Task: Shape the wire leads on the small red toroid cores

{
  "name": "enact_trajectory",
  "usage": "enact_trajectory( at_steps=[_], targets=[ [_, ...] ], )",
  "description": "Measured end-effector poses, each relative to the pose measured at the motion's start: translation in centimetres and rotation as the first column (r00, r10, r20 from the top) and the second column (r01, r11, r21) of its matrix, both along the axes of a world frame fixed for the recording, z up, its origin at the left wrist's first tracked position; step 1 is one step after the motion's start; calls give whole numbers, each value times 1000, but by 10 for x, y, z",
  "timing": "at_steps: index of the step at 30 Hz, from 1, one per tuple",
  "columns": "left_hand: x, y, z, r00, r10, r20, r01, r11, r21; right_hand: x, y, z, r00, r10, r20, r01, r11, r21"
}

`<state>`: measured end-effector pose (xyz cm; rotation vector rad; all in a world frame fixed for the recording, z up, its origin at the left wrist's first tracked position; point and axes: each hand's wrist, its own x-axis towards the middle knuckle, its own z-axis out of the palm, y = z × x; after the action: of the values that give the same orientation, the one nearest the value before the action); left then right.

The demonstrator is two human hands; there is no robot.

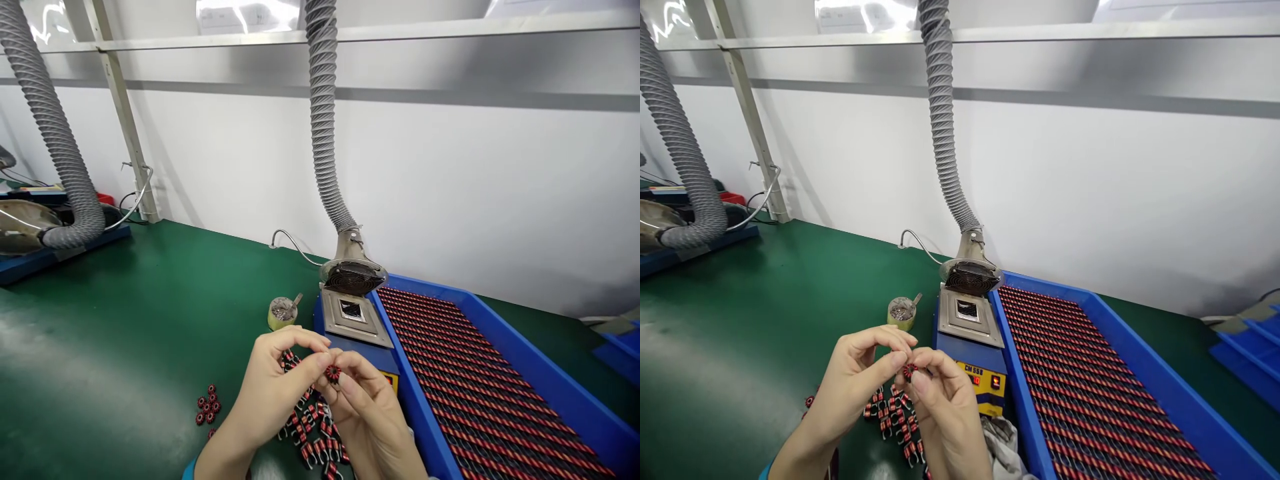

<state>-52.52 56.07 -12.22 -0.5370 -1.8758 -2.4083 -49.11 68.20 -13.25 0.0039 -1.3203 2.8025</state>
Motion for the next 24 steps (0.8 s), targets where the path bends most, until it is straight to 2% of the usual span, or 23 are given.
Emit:
enact_trajectory(
  at_steps=[6,10,12,14,16,18,20,22,24],
  targets=[
    [-1,1,-6,999,7,-38,-2,993,119,-1,-1,0,998,37,-55,-36,999,21],
    [-4,-4,-6,990,119,-77,-99,970,223,-1,2,1,998,65,-8,-66,997,-46],
    [-4,-8,-4,975,140,-173,-117,983,140,-2,6,0,997,74,5,-73,994,-77],
    [-3,-11,-1,965,34,-260,-51,997,-58,-3,10,-4,997,77,-21,-78,995,-62],
    [0,-11,2,956,-112,-271,40,965,-258,-5,13,-8,995,79,-58,-80,997,-18],
    [2,-7,4,954,-161,-254,68,937,-342,-6,14,-13,994,80,-76,-79,997,7],
    [3,-2,4,953,-123,-278,32,950,-311,-8,13,-16,992,92,-82,-93,996,-15],
    [3,1,3,955,-69,-289,3,975,-223,-9,11,-17,993,91,-76,-95,993,-63],
    [1,3,0,971,-57,-233,31,993,-114,-10,8,-16,993,84,-84,-91,993,-77]
  ],
)
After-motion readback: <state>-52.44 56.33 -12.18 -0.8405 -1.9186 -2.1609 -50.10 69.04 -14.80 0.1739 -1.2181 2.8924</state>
